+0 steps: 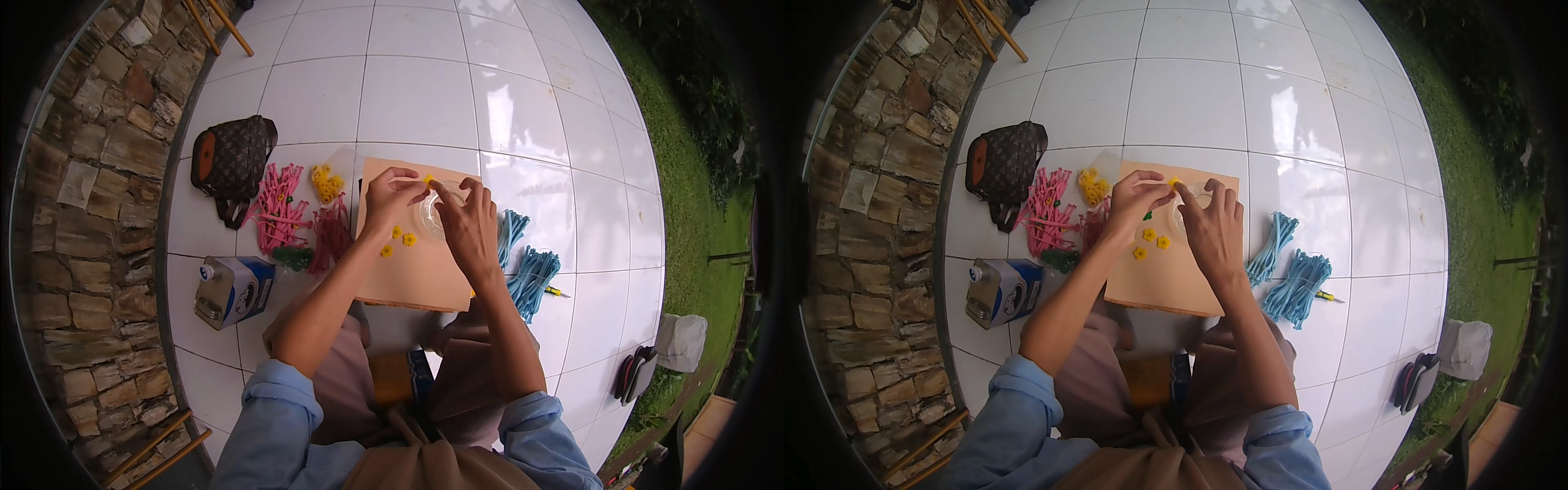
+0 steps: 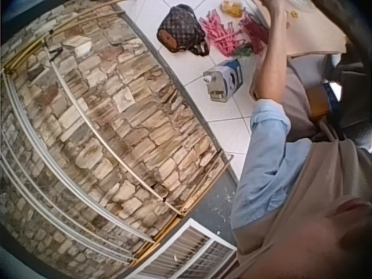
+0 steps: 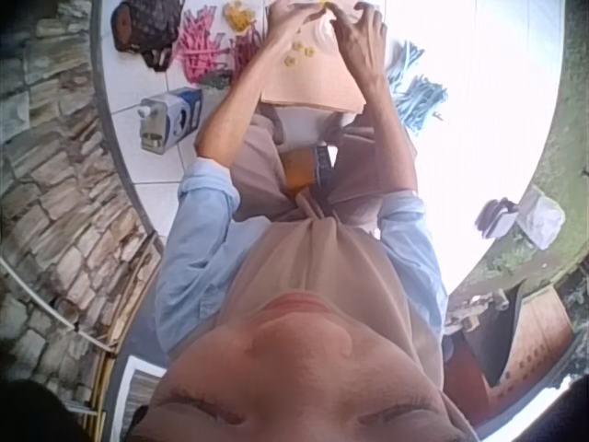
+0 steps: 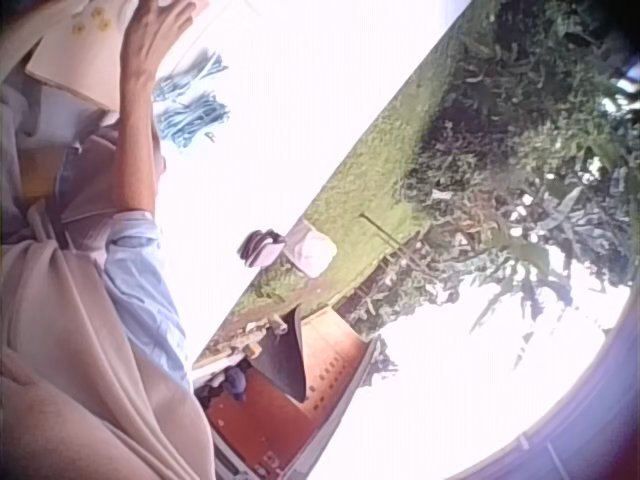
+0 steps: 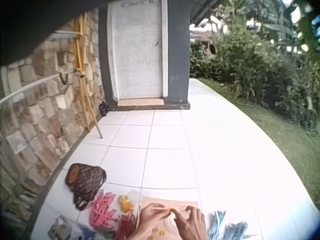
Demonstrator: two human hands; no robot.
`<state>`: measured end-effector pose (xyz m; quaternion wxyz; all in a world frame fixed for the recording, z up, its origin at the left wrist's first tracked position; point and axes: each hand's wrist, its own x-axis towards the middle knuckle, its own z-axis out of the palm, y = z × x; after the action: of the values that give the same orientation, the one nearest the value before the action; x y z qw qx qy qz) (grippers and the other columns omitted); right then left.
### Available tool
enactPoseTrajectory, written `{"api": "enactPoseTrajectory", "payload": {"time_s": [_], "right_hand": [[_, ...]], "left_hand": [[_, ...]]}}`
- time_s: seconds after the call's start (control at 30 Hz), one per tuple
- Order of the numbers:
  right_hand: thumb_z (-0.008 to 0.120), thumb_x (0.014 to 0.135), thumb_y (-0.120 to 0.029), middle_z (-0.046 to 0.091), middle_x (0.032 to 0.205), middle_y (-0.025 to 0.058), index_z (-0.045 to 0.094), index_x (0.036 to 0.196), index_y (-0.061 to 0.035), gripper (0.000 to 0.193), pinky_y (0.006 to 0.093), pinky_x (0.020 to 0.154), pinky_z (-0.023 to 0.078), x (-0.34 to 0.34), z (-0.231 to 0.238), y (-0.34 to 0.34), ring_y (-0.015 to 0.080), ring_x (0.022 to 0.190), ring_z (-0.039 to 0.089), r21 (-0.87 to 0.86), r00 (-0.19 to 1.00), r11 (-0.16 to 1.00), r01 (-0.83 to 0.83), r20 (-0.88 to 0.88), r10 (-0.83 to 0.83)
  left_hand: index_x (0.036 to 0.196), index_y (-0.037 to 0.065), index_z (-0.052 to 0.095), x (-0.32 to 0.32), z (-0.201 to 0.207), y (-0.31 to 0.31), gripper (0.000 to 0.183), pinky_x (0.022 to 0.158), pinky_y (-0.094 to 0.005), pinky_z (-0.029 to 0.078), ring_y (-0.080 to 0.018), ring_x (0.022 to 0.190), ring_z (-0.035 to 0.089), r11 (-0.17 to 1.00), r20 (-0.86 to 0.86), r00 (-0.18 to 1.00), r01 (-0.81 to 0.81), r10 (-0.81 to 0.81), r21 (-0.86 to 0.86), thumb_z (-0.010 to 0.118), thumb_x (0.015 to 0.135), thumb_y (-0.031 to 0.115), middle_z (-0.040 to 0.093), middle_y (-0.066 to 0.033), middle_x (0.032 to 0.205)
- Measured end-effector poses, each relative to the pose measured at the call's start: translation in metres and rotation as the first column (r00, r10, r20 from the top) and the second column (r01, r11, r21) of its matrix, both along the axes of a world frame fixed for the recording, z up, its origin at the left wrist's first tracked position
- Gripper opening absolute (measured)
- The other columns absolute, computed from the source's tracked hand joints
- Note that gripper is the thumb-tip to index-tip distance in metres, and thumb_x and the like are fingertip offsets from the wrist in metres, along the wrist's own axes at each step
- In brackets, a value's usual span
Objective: The person applies adhesive from a metal can onto the back of star-shaped decorations and then attaches the decorations onto a pink strap.
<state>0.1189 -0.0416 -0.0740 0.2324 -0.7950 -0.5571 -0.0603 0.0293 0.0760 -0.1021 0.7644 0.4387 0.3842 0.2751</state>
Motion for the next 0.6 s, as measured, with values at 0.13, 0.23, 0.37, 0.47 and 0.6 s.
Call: {"api": "enactPoseTrajectory", "payload": {"time_s": [0.13, 0.23, 0.37, 0.47, 0.6], "right_hand": [[0.06, 0.079, -0.016, 0.046, 0.103, 0.0126, 0.057, 0.111, -0.0171, 0.032, 0.0362, 0.075, 0.04, 0.0, 0.001, 0.001, 0.0256, 0.091, 0.048, 0.033, 1.0, 0.999, 0.017, -0.024, -0.016], [0.06, 0.079, -0.012, 0.046, 0.102, 0.0135, 0.056, 0.11, -0.0157, 0.032, 0.0366, 0.074, 0.042, 0.005, -0.002, 0.0, 0.0266, 0.088, 0.05, 0.08, 0.991, 0.995, 0.058, -0.128, -0.047], [0.057, 0.08, -0.006, 0.047, 0.1, 0.0137, 0.053, 0.111, -0.0137, 0.032, 0.0368, 0.068, 0.046, 0.016, 0.0, -0.003, 0.0278, 0.083, 0.052, 0.131, 0.964, 0.98, 0.152, -0.24, -0.117], [0.054, 0.081, -0.005, 0.047, 0.097, 0.0142, 0.047, 0.111, -0.0089, 0.031, 0.0379, 0.068, 0.047, 0.031, -0.008, -0.007, 0.0298, 0.084, 0.054, 0.128, 0.938, 0.972, 0.196, -0.315, -0.148], [0.054, 0.081, -0.013, 0.055, 0.095, 0.0169, 0.045, 0.111, -0.0066, 0.031, 0.0421, 0.072, 0.047, 0.055, -0.038, -0.03, 0.0329, 0.088, 0.055, -0.255, 0.941, 0.963, 0.092, -0.294, -0.168]], "left_hand": [[0.093, -0.006, 0.053, 0.001, 0.0, -0.002, 0.021, 0.071, -0.0256, 0.054, -0.0196, 0.075, 0.065, 1.0, -0.033, 0.999, 0.014, -0.013, 0.025, 0.063, 0.074, -0.002, 0.064, -0.0159, 0.082], [0.092, -0.006, 0.054, 0.004, 0.0, -0.003, 0.02, 0.071, -0.025, 0.054, -0.0193, 0.075, 0.065, 1.0, -0.042, 0.999, 0.014, -0.013, 0.028, 0.063, 0.075, -0.002, 0.064, -0.0152, 0.082], [0.088, -0.005, 0.056, 0.002, 0.0, -0.002, 0.017, 0.068, -0.0248, 0.054, -0.0174, 0.073, 0.065, 0.998, -0.06, 0.998, -0.005, 0.009, 0.067, 0.064, 0.073, -0.001, 0.064, -0.0132, 0.08], [0.082, -0.003, 0.06, -0.001, -0.017, 0.003, 0.015, 0.065, -0.0249, 0.053, -0.0152, 0.069, 0.064, 0.943, -0.155, 0.986, 0.109, -0.062, 0.315, 0.066, 0.069, 0.0, 0.065, -0.011, 0.077], [0.076, -0.001, 0.061, -0.01, -0.027, -0.012, 0.011, 0.065, -0.0288, 0.052, -0.0197, 0.07, 0.065, 0.576, -0.616, 0.643, 0.74, -0.454, 0.348, 0.063, 0.066, 0.0, 0.065, -0.0127, 0.074]]}}
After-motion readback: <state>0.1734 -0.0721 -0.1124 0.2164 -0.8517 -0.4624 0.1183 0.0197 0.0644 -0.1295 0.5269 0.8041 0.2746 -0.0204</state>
